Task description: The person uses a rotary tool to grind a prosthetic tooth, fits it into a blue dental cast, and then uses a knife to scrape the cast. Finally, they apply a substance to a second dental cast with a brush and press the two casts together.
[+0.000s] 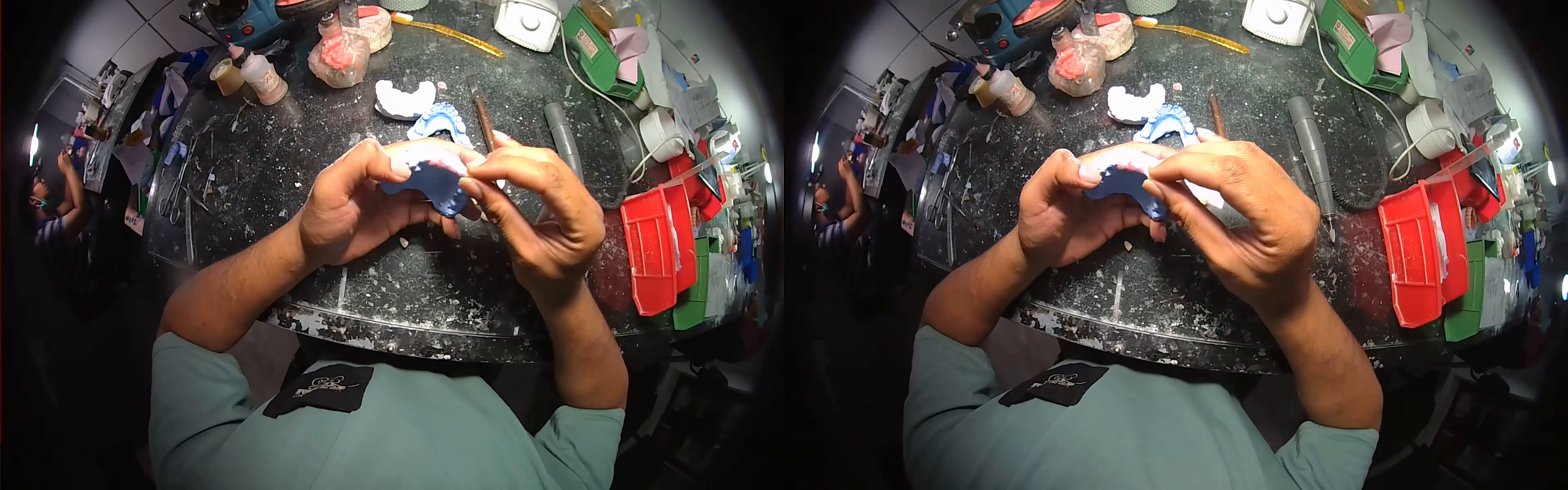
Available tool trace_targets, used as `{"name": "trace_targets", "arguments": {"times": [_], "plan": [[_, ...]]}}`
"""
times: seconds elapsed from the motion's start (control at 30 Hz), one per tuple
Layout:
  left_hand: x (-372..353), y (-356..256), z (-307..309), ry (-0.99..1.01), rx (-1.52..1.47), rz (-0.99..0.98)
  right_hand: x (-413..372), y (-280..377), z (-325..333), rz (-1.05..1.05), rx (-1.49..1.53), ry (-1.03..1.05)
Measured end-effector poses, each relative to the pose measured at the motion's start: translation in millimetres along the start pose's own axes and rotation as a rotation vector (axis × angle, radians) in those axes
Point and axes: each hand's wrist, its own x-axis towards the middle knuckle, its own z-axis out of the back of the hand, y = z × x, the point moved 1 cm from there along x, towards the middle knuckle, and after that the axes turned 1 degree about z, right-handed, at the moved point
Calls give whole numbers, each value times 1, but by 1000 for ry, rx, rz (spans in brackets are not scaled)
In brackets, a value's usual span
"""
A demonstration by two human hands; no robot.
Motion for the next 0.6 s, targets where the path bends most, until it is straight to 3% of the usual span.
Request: {"name": "trace_targets", "arguments": {"times": [0.23, 0.6], "plan": [[-6, 5, -6, -98, 92, 59, -3, 0, -6, 36, -28, -5], [-8, 7, -4, -96, 98, 75, -2, -1, -5, 23, 23, 69]]}}
